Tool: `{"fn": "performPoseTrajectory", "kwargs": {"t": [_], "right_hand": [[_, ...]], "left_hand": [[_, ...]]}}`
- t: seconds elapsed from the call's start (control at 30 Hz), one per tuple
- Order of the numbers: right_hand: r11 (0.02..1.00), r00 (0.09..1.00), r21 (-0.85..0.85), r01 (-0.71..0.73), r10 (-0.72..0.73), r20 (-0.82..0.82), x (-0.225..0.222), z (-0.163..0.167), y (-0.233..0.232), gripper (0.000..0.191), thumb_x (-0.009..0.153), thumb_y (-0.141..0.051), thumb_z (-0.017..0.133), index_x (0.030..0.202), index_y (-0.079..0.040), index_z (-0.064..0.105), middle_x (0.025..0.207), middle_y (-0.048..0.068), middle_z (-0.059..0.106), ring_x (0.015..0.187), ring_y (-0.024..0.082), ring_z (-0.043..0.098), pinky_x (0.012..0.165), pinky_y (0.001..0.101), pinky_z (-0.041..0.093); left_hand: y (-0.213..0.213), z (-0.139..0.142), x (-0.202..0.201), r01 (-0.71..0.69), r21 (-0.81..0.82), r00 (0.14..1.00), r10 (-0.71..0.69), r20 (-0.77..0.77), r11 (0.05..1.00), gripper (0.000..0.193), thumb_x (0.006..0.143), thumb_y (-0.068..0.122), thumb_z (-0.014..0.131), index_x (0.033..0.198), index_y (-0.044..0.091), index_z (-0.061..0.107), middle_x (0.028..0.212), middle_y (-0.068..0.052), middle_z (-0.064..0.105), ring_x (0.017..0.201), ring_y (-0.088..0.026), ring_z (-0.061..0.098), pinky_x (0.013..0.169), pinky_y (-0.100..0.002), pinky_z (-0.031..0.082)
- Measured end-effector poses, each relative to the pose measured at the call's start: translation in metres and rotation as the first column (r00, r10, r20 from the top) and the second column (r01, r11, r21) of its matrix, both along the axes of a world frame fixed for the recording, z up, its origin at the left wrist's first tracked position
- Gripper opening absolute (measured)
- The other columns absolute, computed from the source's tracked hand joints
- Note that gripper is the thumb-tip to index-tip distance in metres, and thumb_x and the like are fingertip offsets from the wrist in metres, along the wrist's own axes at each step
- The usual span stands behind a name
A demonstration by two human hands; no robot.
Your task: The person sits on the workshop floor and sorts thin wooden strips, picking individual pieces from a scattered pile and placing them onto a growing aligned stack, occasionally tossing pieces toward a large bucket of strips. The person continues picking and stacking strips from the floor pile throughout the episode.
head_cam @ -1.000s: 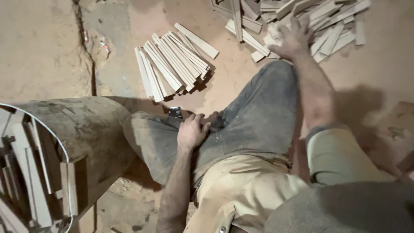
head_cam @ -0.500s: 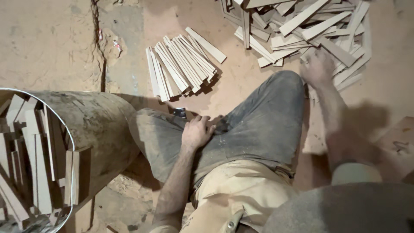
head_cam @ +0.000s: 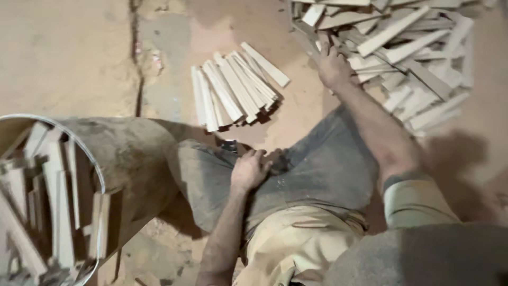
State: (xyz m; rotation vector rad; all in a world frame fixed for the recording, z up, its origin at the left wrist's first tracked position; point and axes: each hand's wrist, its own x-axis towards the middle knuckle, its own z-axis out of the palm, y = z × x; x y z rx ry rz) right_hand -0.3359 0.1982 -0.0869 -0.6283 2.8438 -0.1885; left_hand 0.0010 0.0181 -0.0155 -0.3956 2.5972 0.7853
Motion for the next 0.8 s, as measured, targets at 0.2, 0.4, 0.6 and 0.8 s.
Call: {"fn": "performPoseTrajectory", "kwargs": {"t": [0.2, 0.4, 0.6, 0.8], "right_hand": [[0.889, 0.947, -0.406, 0.214, -0.088, 0.308, 0.035, 0.047, 0.167, 0.041, 0.093, 0.002, 0.047, 0.129, 0.0, 0.066, 0.117, 0.022, 0.069, 0.097, 0.036, 0.071, 0.082, 0.0456, 0.057], [0.908, 0.956, -0.341, 0.244, -0.166, 0.243, 0.078, 0.017, 0.23, 0.046, 0.083, 0.003, 0.055, 0.127, 0.001, 0.067, 0.115, 0.026, 0.07, 0.102, 0.039, 0.069, 0.089, 0.0453, 0.055], [0.793, 0.93, -0.538, 0.286, -0.365, -0.042, 0.059, 0.05, 0.138, 0.024, 0.096, -0.005, 0.064, 0.118, -0.001, 0.073, 0.116, 0.026, 0.071, 0.111, 0.042, 0.067, 0.096, 0.0465, 0.053], [0.991, 0.997, -0.133, 0.024, -0.015, 0.069, 0.037, 0.018, -0.012, 0.048, 0.087, -0.004, 0.061, 0.135, -0.006, 0.062, 0.146, 0.023, 0.054, 0.136, 0.044, 0.049, 0.109, 0.0581, 0.043]], "left_hand": [[0.004, 0.002, -0.007, 0.068, 0.012, 0.998, -0.068, 0.01, 0.998, 0.044, 0.092, 0.041, 0.067, 0.125, 0.012, 0.066, 0.117, -0.017, 0.068, 0.11, -0.036, 0.065, 0.092, -0.051, 0.05], [0.006, 0.003, -0.008, 0.072, -0.004, 0.997, -0.072, -0.02, 0.997, 0.046, 0.092, 0.042, 0.067, 0.126, 0.011, 0.066, 0.118, -0.016, 0.068, 0.112, -0.035, 0.064, 0.094, -0.051, 0.049], [-0.001, -0.001, -0.005, 0.046, -0.044, 0.999, -0.047, -0.01, 0.998, 0.047, 0.091, 0.043, 0.067, 0.127, 0.012, 0.066, 0.119, -0.017, 0.068, 0.113, -0.036, 0.064, 0.095, -0.051, 0.049], [-0.005, -0.001, -0.007, 0.022, -0.046, 0.999, -0.024, -0.03, 0.999, 0.046, 0.091, 0.042, 0.067, 0.126, 0.012, 0.066, 0.12, -0.017, 0.068, 0.11, -0.037, 0.065, 0.095, -0.051, 0.05]]}}
